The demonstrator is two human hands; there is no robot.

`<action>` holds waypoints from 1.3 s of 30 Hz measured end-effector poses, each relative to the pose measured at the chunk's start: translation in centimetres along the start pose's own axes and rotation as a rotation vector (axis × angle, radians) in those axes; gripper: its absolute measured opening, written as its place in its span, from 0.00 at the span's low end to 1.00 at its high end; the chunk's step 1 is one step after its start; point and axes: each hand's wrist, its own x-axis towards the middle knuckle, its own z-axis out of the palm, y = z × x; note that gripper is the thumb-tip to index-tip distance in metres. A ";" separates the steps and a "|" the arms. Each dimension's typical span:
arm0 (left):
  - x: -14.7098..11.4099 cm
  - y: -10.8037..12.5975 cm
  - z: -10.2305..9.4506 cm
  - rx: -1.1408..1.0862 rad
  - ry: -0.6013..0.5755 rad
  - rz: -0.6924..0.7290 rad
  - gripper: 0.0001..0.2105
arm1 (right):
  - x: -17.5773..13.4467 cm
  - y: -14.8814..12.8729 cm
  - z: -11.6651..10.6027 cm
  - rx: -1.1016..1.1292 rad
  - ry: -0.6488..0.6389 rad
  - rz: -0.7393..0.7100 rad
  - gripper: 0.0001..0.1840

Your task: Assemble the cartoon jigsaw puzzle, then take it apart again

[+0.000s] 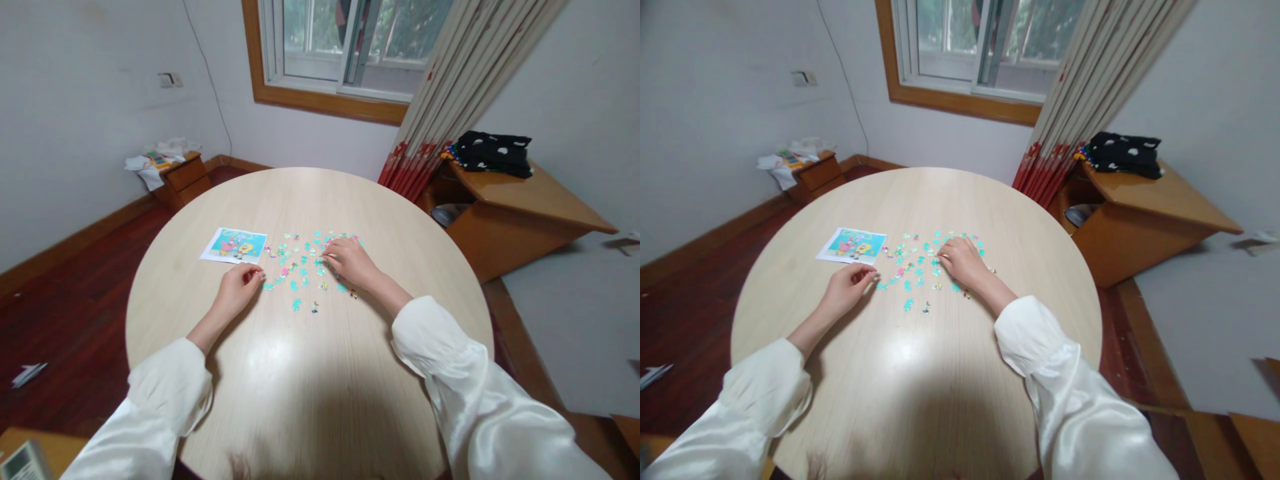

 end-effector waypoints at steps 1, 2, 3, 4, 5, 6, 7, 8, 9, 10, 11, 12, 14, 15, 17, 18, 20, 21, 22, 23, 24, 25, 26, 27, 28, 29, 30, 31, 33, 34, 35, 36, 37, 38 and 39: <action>0.0 -0.1 0.0 0.014 -0.021 0.014 0.10 | 0.5 -0.5 0.2 -0.024 -0.012 -0.025 0.08; -0.1 -0.2 0.0 0.031 -0.045 0.031 0.10 | 1.0 -1.0 0.4 -0.047 -0.021 -0.045 0.08; -0.1 -0.3 -0.1 0.052 -0.072 0.051 0.11 | 1.3 -1.3 0.5 -0.066 -0.026 -0.059 0.09; -0.1 -0.4 -0.1 0.075 -0.100 0.069 0.12 | 1.5 -1.6 0.6 -0.078 -0.025 -0.066 0.09; -0.2 -0.5 -0.1 0.100 -0.127 0.085 0.12 | 1.7 -1.8 0.7 -0.084 -0.020 -0.071 0.09; -0.2 -0.5 -0.1 0.123 -0.149 0.100 0.12 | 1.8 -1.9 0.8 -0.085 -0.014 -0.073 0.09; -0.2 -0.6 -0.1 0.143 -0.167 0.113 0.12 | 1.8 -2.0 0.9 -0.087 -0.009 -0.076 0.09; -0.2 -0.7 -0.2 0.162 -0.179 0.126 0.11 | 1.9 -2.2 1.0 -0.092 -0.008 -0.080 0.09; -0.2 -0.7 -0.2 0.181 -0.186 0.137 0.11 | 2.0 -2.4 1.1 -0.101 -0.010 -0.086 0.09; -0.2 -0.8 -0.1 0.202 -0.185 0.146 0.10 | 2.2 -2.7 1.2 -0.111 -0.017 -0.096 0.10; -0.1 -0.9 -0.1 0.228 -0.179 0.153 0.10 | 2.4 -2.9 1.3 -0.123 -0.025 -0.108 0.10; -0.1 -1.0 -0.1 0.255 -0.169 0.157 0.11 | 2.7 -3.2 1.5 -0.136 -0.032 -0.121 0.11; 0.1 -1.1 0.1 0.302 -0.140 0.166 0.11 | 3.3 -3.7 2.0 -0.164 -0.043 -0.135 0.12; 0.1 -1.1 0.2 0.320 -0.125 0.173 0.11 | 3.6 -4.0 2.2 -0.180 -0.050 -0.137 0.12; 0.1 -1.2 0.5 0.344 -0.099 0.192 0.11 | 4.1 -4.2 2.7 -0.206 -0.081 -0.137 0.14; 0.1 -1.2 0.6 0.352 -0.088 0.204 0.11 | 4.2 -4.3 2.9 -0.213 -0.104 -0.139 0.14; 0.1 -1.2 0.8 0.362 -0.062 0.230 0.11 | 4.1 -4.3 3.1 -0.206 -0.146 -0.150 0.14; 0.1 -1.2 1.0 0.364 -0.046 0.245 0.11 | 4.0 -4.2 3.1 -0.195 -0.155 -0.150 0.14; 0.2 -1.1 1.1 0.364 -0.029 0.262 0.12 | 3.9 -4.1 3.0 -0.183 -0.152 -0.142 0.14; 0.3 -1.1 1.2 0.365 -0.012 0.279 0.12 | 3.7 -4.0 3.0 -0.170 -0.139 -0.127 0.14; 0.5 -1.0 1.3 0.366 0.005 0.297 0.13 | 3.5 -3.9 2.9 -0.156 -0.123 -0.108 0.15; 0.8 -0.8 1.5 0.370 0.017 0.315 0.13 | 3.3 -3.8 2.9 -0.139 -0.104 -0.088 0.15; 1.1 -0.6 1.6 0.379 0.018 0.336 0.14 | 3.2 -3.8 2.8 -0.120 -0.085 -0.071 0.15; 1.5 -0.4 1.8 0.395 0.008 0.357 0.15 | 3.0 -3.7 2.9 -0.099 -0.071 -0.062 0.15; 1.8 -0.2 2.0 0.420 -0.014 0.375 0.16 | 2.7 -3.7 2.9 -0.080 -0.065 -0.062 0.15; 2.0 0.1 2.2 0.453 -0.047 0.382 0.17 | 2.5 -3.7 2.9 -0.065 -0.071 -0.071 0.15; 2.3 0.3 2.3 0.489 -0.086 0.379 0.18 | 2.2 -3.8 3.0 -0.056 -0.086 -0.084 0.16; 2.4 0.5 2.5 0.525 -0.125 0.369 0.19 | 1.9 -3.8 3.0 -0.054 -0.106 -0.097 0.16; 2.6 0.8 2.6 0.580 -0.180 0.339 0.20 | 1.2 -4.0 2.9 -0.064 -0.142 -0.106 0.18; 2.7 0.8 2.6 0.596 -0.190 0.329 0.20 | 1.0 -4.1 2.9 -0.069 -0.147 -0.098 0.18; 2.7 0.8 2.6 0.606 -0.190 0.324 0.20 | 0.9 -4.2 2.8 -0.073 -0.144 -0.086 0.19; 2.7 0.8 2.5 0.611 -0.182 0.319 0.20 | 0.9 -4.3 2.7 -0.074 -0.138 -0.077 0.19; 2.7 0.8 2.4 0.614 -0.170 0.315 0.20 | 1.1 -4.4 2.7 -0.073 -0.133 -0.073 0.20; 2.7 0.7 2.3 0.615 -0.159 0.311 0.19 | 1.3 -4.6 2.7 -0.073 -0.132 -0.076 0.20; 2.7 0.7 2.2 0.617 -0.152 0.308 0.19 | 1.6 -4.8 2.7 -0.075 -0.136 -0.083 0.21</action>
